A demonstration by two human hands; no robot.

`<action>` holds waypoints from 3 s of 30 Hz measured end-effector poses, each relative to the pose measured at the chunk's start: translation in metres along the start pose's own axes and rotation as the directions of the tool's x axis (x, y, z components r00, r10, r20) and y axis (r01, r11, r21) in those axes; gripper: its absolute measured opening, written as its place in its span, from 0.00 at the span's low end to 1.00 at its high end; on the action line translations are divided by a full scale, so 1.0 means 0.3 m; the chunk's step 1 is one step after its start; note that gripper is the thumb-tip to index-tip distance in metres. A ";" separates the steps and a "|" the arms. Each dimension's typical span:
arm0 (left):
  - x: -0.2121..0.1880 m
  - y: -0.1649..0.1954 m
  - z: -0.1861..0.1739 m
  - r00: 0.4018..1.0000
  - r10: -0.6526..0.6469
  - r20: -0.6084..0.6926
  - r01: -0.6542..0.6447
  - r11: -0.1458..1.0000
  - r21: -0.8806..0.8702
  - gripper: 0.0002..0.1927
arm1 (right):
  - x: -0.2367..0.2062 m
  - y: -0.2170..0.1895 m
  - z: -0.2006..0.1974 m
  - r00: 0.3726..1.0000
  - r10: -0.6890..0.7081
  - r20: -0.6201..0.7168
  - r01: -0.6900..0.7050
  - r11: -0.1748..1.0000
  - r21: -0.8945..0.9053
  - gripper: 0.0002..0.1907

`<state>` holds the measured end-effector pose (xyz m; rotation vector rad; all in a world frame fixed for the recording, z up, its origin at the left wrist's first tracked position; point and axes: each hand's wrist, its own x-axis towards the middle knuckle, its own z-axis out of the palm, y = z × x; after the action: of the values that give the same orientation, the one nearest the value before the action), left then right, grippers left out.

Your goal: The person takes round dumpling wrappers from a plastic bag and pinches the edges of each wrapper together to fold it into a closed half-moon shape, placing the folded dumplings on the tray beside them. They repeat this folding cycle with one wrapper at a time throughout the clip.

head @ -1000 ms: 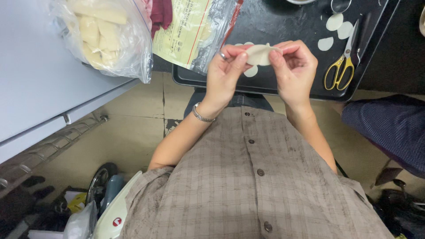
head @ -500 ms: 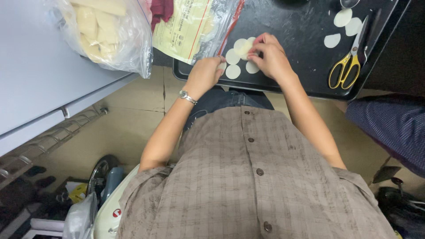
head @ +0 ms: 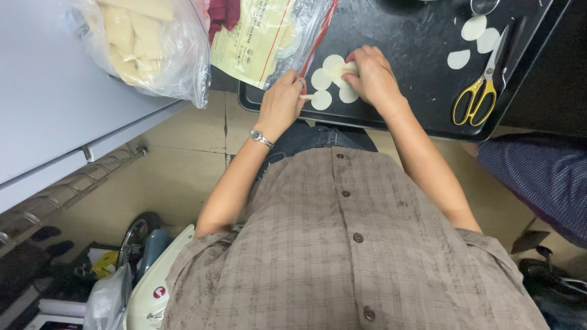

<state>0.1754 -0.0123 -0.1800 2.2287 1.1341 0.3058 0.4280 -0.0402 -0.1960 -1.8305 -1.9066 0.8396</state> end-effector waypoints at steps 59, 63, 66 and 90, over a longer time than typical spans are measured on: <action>0.114 0.080 0.041 0.969 -0.220 0.115 0.245 0.770 -0.589 0.17 | -0.131 0.078 0.114 0.960 0.272 0.062 -0.204 0.531 0.822 0.10; 0.137 0.022 0.006 0.940 0.127 -0.316 -0.064 0.977 0.202 0.19 | -0.105 0.081 0.094 0.934 0.356 0.028 -0.159 0.343 0.926 0.13; 0.164 -0.019 -0.001 0.953 0.038 -0.300 0.016 0.984 0.176 0.18 | -0.083 0.045 0.055 0.931 0.366 -0.010 -0.096 0.269 0.958 0.18; 0.106 0.070 -0.433 0.785 -0.188 -0.591 -0.005 0.951 -0.309 0.03 | 0.340 -0.518 -0.166 0.991 -0.029 -0.131 0.081 0.909 0.409 0.14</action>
<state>0.1491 0.0576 -0.0672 1.8298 1.4044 1.1541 0.3309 0.0717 -0.0731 -1.5249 -1.5513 0.9989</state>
